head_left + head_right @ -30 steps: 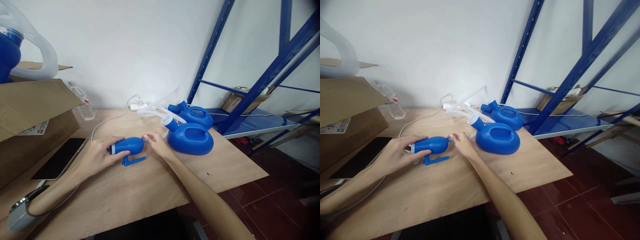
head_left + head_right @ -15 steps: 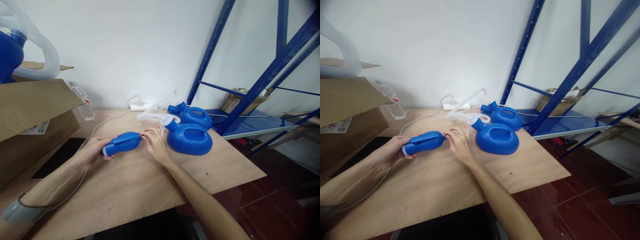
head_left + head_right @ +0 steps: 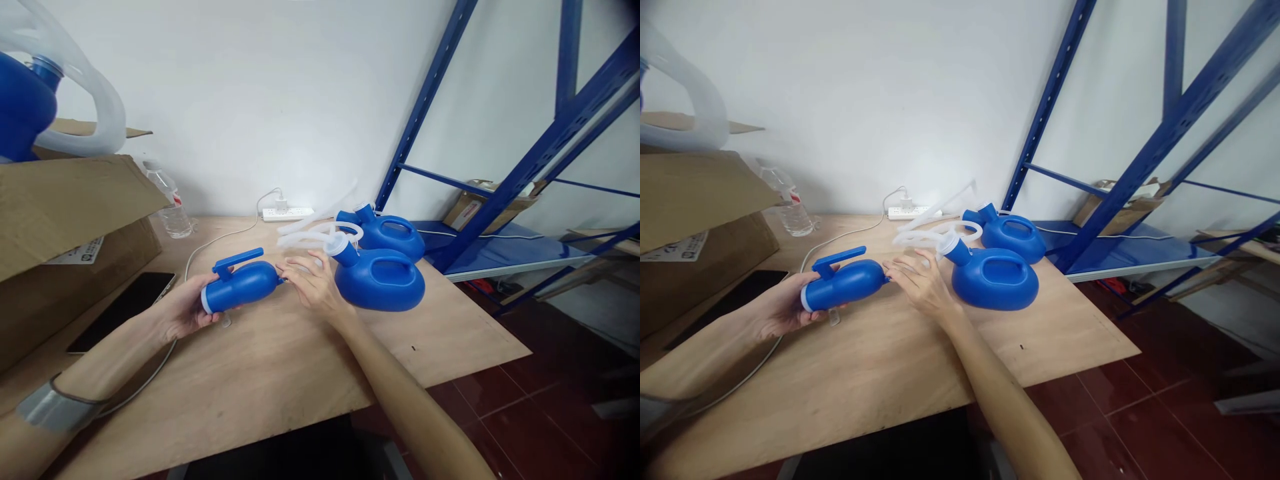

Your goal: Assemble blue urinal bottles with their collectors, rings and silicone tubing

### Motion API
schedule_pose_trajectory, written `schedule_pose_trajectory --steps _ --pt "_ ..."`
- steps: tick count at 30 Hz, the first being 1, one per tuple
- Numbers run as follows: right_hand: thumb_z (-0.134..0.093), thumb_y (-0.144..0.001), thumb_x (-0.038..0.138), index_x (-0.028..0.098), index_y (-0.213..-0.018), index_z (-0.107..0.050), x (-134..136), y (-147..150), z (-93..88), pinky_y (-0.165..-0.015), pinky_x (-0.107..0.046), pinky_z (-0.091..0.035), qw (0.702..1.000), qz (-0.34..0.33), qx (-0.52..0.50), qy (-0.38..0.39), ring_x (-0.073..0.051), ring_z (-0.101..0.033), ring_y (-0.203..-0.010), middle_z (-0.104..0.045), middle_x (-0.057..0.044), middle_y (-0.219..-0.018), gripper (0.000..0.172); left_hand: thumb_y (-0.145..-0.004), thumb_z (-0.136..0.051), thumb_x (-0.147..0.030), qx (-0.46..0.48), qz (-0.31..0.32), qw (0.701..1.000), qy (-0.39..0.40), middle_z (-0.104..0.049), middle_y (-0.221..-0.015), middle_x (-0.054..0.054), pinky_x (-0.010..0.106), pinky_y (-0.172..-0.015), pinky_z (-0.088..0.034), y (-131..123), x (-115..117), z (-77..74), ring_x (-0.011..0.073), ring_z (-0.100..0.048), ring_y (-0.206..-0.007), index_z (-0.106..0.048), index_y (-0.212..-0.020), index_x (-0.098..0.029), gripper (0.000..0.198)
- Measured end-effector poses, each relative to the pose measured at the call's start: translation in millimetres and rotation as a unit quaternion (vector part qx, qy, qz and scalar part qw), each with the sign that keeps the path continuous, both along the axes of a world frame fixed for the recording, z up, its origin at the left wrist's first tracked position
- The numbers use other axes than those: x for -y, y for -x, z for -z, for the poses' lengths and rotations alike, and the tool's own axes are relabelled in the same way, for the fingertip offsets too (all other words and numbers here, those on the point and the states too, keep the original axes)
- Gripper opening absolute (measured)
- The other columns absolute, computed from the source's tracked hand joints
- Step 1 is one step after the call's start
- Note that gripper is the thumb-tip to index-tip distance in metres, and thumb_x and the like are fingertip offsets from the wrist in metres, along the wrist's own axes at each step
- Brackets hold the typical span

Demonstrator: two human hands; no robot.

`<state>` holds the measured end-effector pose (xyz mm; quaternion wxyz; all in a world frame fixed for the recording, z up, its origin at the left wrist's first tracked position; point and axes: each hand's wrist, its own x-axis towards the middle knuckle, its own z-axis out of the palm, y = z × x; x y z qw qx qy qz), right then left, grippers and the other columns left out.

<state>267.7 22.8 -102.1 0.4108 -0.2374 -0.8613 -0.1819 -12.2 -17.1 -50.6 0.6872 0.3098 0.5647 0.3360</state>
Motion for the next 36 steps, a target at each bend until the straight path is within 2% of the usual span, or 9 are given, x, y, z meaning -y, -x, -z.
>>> schedule_pose_trajectory --steps 2,5,9,13,19,25,28,32,36 --pt "-0.044 -0.105 0.007 0.024 -0.119 -0.073 2 1 -2.6 -0.118 -0.050 -0.037 0.999 -0.024 -0.015 0.019 -0.020 -0.072 -0.113 -0.081 -0.005 -0.117 0.037 -0.099 -0.053 -0.032 -0.014 -0.036 0.999 0.009 -0.068 -0.066 0.006 0.022 -0.035 -0.053 -1 1 -0.6 0.0171 -0.062 -0.039 -0.052 -0.135 -0.015 0.039" --pt "-0.044 -0.106 0.009 0.024 -0.115 -0.072 3 3 -6.8 -0.113 -0.048 -0.042 0.996 -0.044 -0.043 0.072 -0.019 -0.074 -0.102 -0.082 -0.004 -0.110 0.033 -0.095 -0.061 -0.034 -0.044 -0.055 0.996 -0.045 -0.066 -0.063 0.004 0.023 -0.036 -0.053 -1 2 4.1 0.0174 -0.062 -0.041 -0.060 -0.124 -0.013 0.036" --pt "-0.049 -0.105 0.014 0.023 -0.109 -0.072 0 3 -8.0 -0.105 -0.043 -0.046 0.989 -0.044 -0.077 0.122 -0.020 -0.072 -0.094 -0.082 -0.005 -0.103 0.024 -0.084 -0.075 -0.045 -0.070 0.000 0.984 -0.161 -0.067 -0.064 0.004 0.024 -0.040 -0.054 -1 4 9.4 0.0171 -0.063 -0.047 -0.072 -0.105 -0.013 0.039" --pt "-0.049 -0.108 0.021 0.022 -0.106 -0.071 -2 3 -6.9 -0.103 -0.042 -0.045 0.976 -0.027 -0.087 0.200 -0.021 -0.072 -0.092 -0.081 -0.005 -0.102 0.022 -0.074 -0.083 -0.063 -0.152 0.039 0.959 -0.236 -0.067 -0.068 0.003 0.025 -0.048 -0.054 -5 7 3.8 0.0156 -0.063 -0.052 -0.079 -0.093 -0.015 0.051" --pt "-0.048 -0.109 0.025 0.022 -0.106 -0.070 -3 3 -8.1 -0.106 -0.041 -0.044 0.954 -0.003 -0.077 0.290 -0.021 -0.073 -0.100 -0.081 -0.005 -0.107 0.022 -0.079 -0.074 -0.073 -0.283 0.075 0.895 -0.337 -0.076 -0.079 0.003 0.027 -0.058 -0.053 -10 15 -2.2 0.0171 -0.064 -0.061 -0.083 -0.100 -0.023 0.054" --pt "-0.047 -0.110 0.027 0.023 -0.118 -0.071 -4 -2 -3.1 -0.117 -0.047 -0.038 0.947 -0.020 -0.060 0.316 -0.021 -0.071 -0.111 -0.080 -0.005 -0.117 0.025 -0.077 -0.071 -0.076 -0.359 0.062 0.852 -0.375 -0.082 -0.112 0.005 0.034 -0.080 -0.060 -10 16 -0.9 0.0281 -0.075 -0.091 -0.082 -0.110 -0.027 0.061" --pt "-0.052 -0.109 0.032 0.024 -0.131 -0.069 0 -11 -0.5 -0.114 -0.049 -0.041 0.972 0.008 -0.051 0.227 -0.025 -0.066 -0.120 -0.076 -0.009 -0.125 0.029 -0.075 -0.072 -0.076 -0.347 0.025 0.858 -0.377 -0.082 -0.109 0.006 0.035 -0.084 -0.060 -7 12 1.4 0.0301 -0.074 -0.097 -0.082 -0.106 -0.026 0.059" --pt "-0.058 -0.106 0.041 0.020 -0.124 -0.073 5 -20 -0.8 -0.092 -0.043 -0.051 0.986 0.087 -0.076 0.123 -0.027 -0.066 -0.105 -0.074 -0.013 -0.112 0.032 -0.075 -0.075 -0.075 -0.268 -0.017 0.909 -0.319 -0.081 -0.098 0.006 0.034 -0.076 -0.061 -1 6 8.8 0.0258 -0.074 -0.083 -0.082 -0.105 -0.024 0.059" --pt "-0.061 -0.103 0.049 0.018 -0.135 -0.066 3 -20 0.6 -0.107 -0.047 -0.043 0.991 0.066 0.009 0.119 -0.029 -0.062 -0.119 -0.072 -0.014 -0.124 0.045 -0.073 -0.076 -0.075 -0.216 0.028 0.945 -0.246 -0.080 -0.093 0.006 0.033 -0.071 -0.061 0 5 10.8 0.0243 -0.073 -0.076 -0.082 -0.105 -0.025 0.059"
